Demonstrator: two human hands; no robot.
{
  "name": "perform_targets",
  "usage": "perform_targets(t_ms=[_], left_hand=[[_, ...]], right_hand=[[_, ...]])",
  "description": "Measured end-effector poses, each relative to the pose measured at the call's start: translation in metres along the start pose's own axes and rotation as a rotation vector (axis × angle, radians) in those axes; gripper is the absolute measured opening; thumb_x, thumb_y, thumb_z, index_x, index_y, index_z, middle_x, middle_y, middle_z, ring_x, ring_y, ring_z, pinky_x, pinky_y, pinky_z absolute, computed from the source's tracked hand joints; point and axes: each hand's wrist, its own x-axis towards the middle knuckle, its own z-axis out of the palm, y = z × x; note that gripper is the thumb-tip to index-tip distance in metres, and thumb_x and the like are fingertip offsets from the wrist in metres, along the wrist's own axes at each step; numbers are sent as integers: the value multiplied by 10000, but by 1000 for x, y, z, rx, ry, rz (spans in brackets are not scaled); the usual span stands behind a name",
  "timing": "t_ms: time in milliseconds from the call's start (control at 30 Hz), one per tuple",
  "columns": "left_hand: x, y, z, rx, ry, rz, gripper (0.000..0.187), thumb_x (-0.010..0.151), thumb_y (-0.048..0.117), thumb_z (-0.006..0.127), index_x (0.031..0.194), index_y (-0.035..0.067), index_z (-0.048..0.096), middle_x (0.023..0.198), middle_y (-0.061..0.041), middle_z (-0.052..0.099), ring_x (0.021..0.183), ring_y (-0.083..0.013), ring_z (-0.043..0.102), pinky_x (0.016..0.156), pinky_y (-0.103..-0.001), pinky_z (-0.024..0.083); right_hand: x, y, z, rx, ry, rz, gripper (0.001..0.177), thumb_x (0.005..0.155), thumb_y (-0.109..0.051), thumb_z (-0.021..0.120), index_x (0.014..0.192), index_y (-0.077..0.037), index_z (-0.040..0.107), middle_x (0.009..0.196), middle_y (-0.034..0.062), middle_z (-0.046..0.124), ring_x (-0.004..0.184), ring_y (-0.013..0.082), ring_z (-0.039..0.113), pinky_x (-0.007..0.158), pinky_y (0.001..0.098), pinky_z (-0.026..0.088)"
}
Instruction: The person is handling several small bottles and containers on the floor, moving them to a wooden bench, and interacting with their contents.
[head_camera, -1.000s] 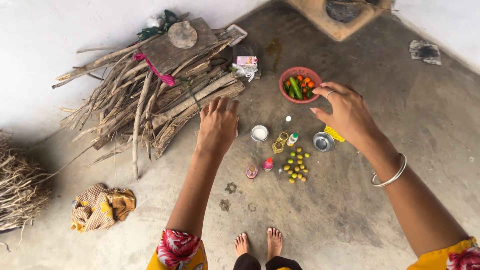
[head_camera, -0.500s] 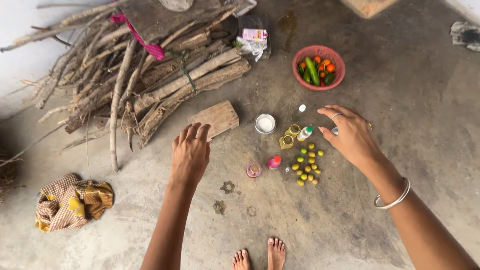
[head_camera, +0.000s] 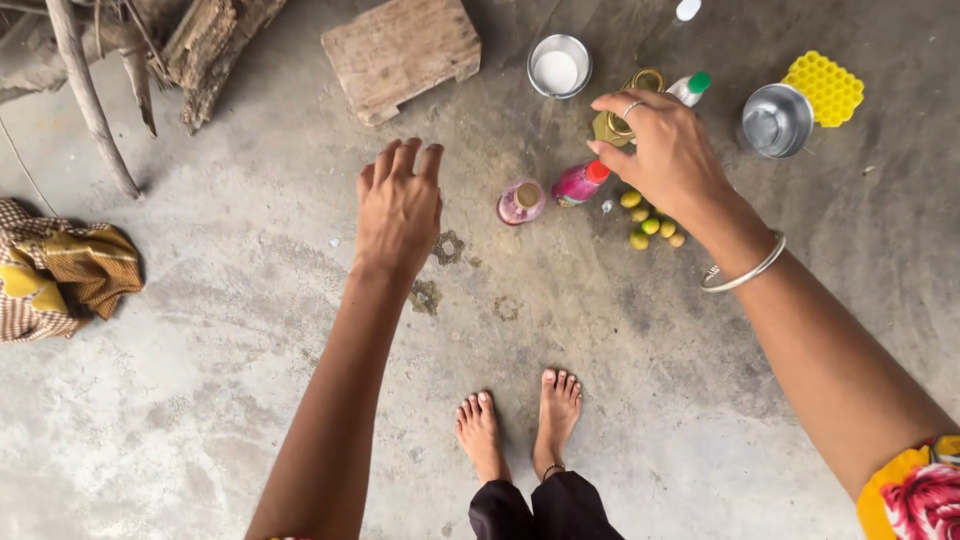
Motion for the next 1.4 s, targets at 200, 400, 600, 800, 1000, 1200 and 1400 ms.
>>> perform_targets(t_ms=[200, 400, 600, 800, 1000, 1200, 1400], left_hand=[[-17, 9, 55, -37, -59, -59, 500, 892, -17, 575, 1386, 62, 568, 1456, -220, 542, 1364, -371, 497, 1109, -543, 413], [-34, -3, 88, -87, -81, -81, 485, 899, 34, 606, 1382, 28, 559, 1447, -232, 536, 1356, -387, 484, 1106, -556, 393], [-38, -22, 114, -66, -74, -102, 444, 964, 28, 586, 1407, 43, 565, 1464, -234, 538, 1376, -382, 495, 1135, -542, 400], [-47, -30, 120, -61, -121, -124, 423, 965, 65, 600, 1386, 43, 567, 1453, -230, 542, 1368, -379, 495, 1123, -554, 400], [-53, -36, 124, -59, -138, -145, 451, 942, 76, 623, 1388, 52, 562, 1457, -221, 538, 1371, -376, 491, 1124, -554, 395], [-48, -43, 126, -93, -114, -163, 487, 892, 64, 658, 1371, 37, 577, 1425, -226, 557, 1319, -384, 528, 1079, -560, 440], [-39, -42, 100, -556, -129, -553, 405, 972, -51, 529, 1351, 64, 611, 1324, -217, 646, 900, -301, 765, 688, -361, 655]], right_hand=[[-10, 1, 71, 52, -94, 58, 454, 912, -260, 826, 1249, 11, 691, 1127, 187, 726, 892, 315, 729, 822, 427, 594], [-23, 12, 124, 78, -71, 11, 500, 846, -253, 846, 1224, 30, 684, 1206, 224, 715, 1024, 349, 722, 911, 434, 584], [-19, 11, 156, 87, -157, 75, 766, 751, -292, 895, 1358, 53, 581, 1321, 270, 631, 1141, 402, 669, 996, 461, 547], [-5, 25, 197, 99, -348, 240, 943, 685, -347, 946, 1417, 42, 498, 1345, 300, 558, 1192, 433, 616, 1014, 476, 524], [-6, 26, 222, 42, -485, 326, 926, 691, -287, 940, 1450, -5, 490, 1327, 244, 590, 1156, 390, 654, 1038, 457, 534], [-8, 45, 242, 14, -438, 277, 951, 667, -304, 959, 1429, 11, 485, 1370, 272, 581, 1204, 384, 633, 1049, 467, 503], [0, 35, 233, 97, -504, 444, 896, 706, -293, 935, 1444, -26, 503, 1231, 245, 689, 1112, 344, 704, 1059, 433, 528]])
